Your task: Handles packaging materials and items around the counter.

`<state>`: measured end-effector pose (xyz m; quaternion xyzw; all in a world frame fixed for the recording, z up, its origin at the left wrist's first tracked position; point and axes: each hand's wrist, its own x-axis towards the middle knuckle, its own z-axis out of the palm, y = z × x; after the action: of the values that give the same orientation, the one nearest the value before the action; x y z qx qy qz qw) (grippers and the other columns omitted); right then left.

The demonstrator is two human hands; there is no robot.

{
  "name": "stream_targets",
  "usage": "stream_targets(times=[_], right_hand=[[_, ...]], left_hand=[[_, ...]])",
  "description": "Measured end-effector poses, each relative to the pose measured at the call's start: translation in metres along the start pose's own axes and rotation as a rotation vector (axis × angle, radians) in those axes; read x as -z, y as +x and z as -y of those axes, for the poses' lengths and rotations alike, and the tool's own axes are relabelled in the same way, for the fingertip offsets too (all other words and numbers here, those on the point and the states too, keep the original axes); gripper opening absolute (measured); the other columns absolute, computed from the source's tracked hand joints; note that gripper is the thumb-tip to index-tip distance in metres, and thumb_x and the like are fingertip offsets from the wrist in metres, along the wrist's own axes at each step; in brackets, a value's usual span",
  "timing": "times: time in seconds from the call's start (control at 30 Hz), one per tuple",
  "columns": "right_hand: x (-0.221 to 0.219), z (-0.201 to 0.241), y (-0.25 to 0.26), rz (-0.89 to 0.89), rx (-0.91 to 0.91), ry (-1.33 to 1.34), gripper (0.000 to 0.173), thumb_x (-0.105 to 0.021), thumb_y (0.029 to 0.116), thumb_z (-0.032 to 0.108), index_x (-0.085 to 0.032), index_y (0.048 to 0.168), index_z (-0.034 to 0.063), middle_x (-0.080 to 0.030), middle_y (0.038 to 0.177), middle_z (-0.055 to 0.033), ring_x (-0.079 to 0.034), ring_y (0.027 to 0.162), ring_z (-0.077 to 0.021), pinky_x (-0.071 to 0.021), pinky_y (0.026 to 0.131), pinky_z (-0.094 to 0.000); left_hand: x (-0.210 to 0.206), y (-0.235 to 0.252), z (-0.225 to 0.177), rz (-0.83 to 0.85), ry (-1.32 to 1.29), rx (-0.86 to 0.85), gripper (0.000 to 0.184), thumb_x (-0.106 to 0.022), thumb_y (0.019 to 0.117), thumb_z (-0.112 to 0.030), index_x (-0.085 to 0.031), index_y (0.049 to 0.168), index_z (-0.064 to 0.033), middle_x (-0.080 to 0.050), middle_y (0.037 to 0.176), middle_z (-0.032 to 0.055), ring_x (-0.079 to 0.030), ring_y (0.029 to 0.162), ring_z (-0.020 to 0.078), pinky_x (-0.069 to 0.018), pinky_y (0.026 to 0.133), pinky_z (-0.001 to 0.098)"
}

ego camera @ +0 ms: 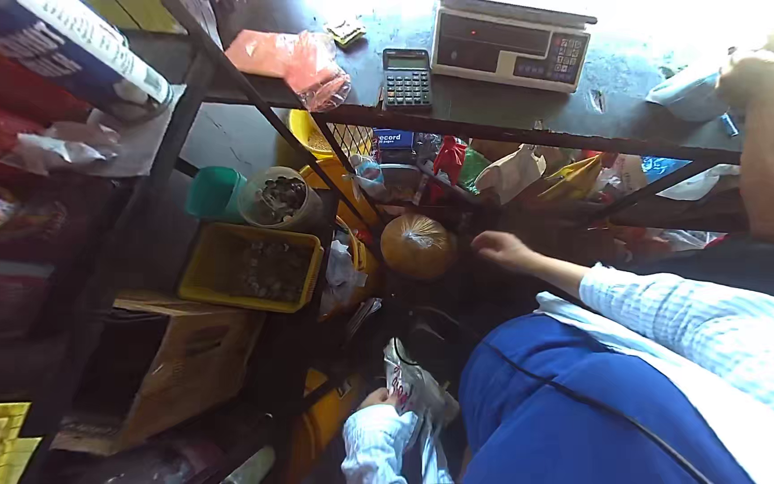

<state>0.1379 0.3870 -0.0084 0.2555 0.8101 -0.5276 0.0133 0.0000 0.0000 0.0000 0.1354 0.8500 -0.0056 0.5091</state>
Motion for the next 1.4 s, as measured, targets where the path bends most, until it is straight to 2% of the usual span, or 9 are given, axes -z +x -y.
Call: stream_targets(times=[0.2, 0.3, 0.4, 0.5, 0.77, 0.97, 1.1, 1.27, 1.4], right_hand=[[-0.023, 0.052, 0.009, 0.434, 0.479, -0.263, 0.096, -0.080, 0.0737, -0.003, -0.042, 0.158, 0.0234, -0.024, 0.166, -0.0240, -0.025, 0.152, -0.0466, -0.0233, 0.119, -0.0665], [0.028, 0.052, 0.008, 0.495, 0.591, -0.472, 0.061, -0.085, 0.0750, 0.009, -0.068, 0.133, 0.0190, -0.025, 0.167, -0.0213, -0.012, 0.154, -0.0501, -0.0028, 0.117, -0.0774], [0.091, 0.039, 0.005, 0.534, 0.609, -0.512, 0.020, -0.076, 0.0891, 0.017, -0.075, 0.106, 0.0062, -0.070, 0.122, -0.0163, -0.058, 0.126, -0.0406, -0.0208, 0.115, -0.0730], [0.148, 0.020, -0.002, 0.442, 0.609, -0.500, 0.023, -0.070, 0.0948, 0.024, -0.072, 0.100, 0.0012, -0.073, 0.091, -0.0167, -0.069, 0.093, -0.0354, -0.0413, 0.101, -0.0620], [0.255, -0.054, -0.033, 0.031, 0.273, 0.229, 0.025, -0.075, 0.0868, 0.027, -0.071, 0.097, 0.0049, -0.069, 0.087, 0.0018, -0.063, 0.082, -0.0025, -0.0539, 0.079, -0.0288], [0.250, -0.072, -0.045, 0.014, 0.207, 0.244, 0.032, -0.077, 0.0874, 0.026, -0.071, 0.108, 0.0024, -0.071, 0.096, -0.0035, -0.064, 0.087, -0.0047, -0.0530, 0.082, -0.0291], [0.273, -0.070, -0.057, 0.098, 0.185, 0.185, 0.075, -0.071, 0.0887, 0.047, -0.052, 0.148, 0.0059, -0.053, 0.149, -0.0158, -0.050, 0.138, -0.0239, -0.0390, 0.116, -0.0443], [0.259, -0.048, -0.044, -0.028, 0.032, -0.026, 0.031, -0.068, 0.0970, 0.028, -0.074, 0.108, 0.0004, -0.074, 0.101, -0.0179, -0.070, 0.100, -0.0301, -0.0511, 0.093, -0.0572], [0.269, -0.057, -0.056, -0.432, 0.108, 0.386, 0.016, -0.063, 0.0955, 0.012, -0.072, 0.103, 0.0010, -0.074, 0.096, 0.0016, -0.069, 0.092, -0.0013, -0.0574, 0.090, -0.0266]], left_hand=[[0.032, -0.103, -0.175, -0.083, 0.169, -0.058, 0.040, -0.061, 0.0999, -0.036, -0.067, 0.128, -0.0078, -0.070, 0.121, 0.0217, -0.065, 0.119, 0.0389, -0.0474, 0.101, 0.0612], [0.036, -0.109, -0.223, -0.098, 0.230, -0.212, 0.034, -0.063, 0.0978, -0.033, -0.070, 0.119, -0.0078, -0.073, 0.110, 0.0204, -0.069, 0.108, 0.0381, -0.0504, 0.094, 0.0609], [0.046, -0.101, -0.254, -0.207, 0.213, -0.420, 0.027, -0.067, 0.0929, -0.025, -0.072, 0.110, -0.0054, -0.073, 0.095, 0.0205, -0.071, 0.093, 0.0396, -0.0527, 0.085, 0.0627], [0.061, -0.081, -0.292, -0.234, 0.185, -0.553, 0.027, -0.068, 0.0918, -0.023, -0.073, 0.113, -0.0068, -0.074, 0.095, 0.0186, -0.071, 0.090, 0.0363, -0.0537, 0.084, 0.0601], [0.073, 0.011, -0.368, -0.142, -0.285, -0.907, 0.068, -0.083, 0.0782, -0.024, -0.058, 0.132, 0.0089, -0.060, 0.133, 0.0252, -0.059, 0.122, 0.0269, -0.0472, 0.106, 0.0420], [0.040, 0.019, -0.441, -0.038, -0.833, -1.102, 0.047, -0.080, 0.0796, -0.018, -0.060, 0.112, 0.0089, -0.072, 0.098, -0.0063, -0.065, 0.093, -0.0067, -0.0536, 0.090, 0.0182], [0.053, 0.024, -0.465, -0.039, -0.443, -1.182, 0.039, -0.073, 0.0878, -0.007, -0.064, 0.119, 0.0145, -0.072, 0.114, 0.0156, -0.067, 0.109, 0.0102, -0.0514, 0.103, 0.0297], [0.056, 0.013, -0.491, 0.176, -0.143, -1.180, 0.039, -0.044, 0.1067, -0.014, -0.059, 0.130, 0.0133, -0.064, 0.130, 0.0267, -0.060, 0.126, 0.0277, -0.0431, 0.113, 0.0402], [0.097, 0.065, -0.480, 0.101, 0.089, -0.771, 0.060, -0.024, 0.1130, -0.031, -0.065, 0.117, 0.0135, -0.069, 0.114, 0.0293, -0.065, 0.113, 0.0362, -0.0472, 0.104, 0.0515]])
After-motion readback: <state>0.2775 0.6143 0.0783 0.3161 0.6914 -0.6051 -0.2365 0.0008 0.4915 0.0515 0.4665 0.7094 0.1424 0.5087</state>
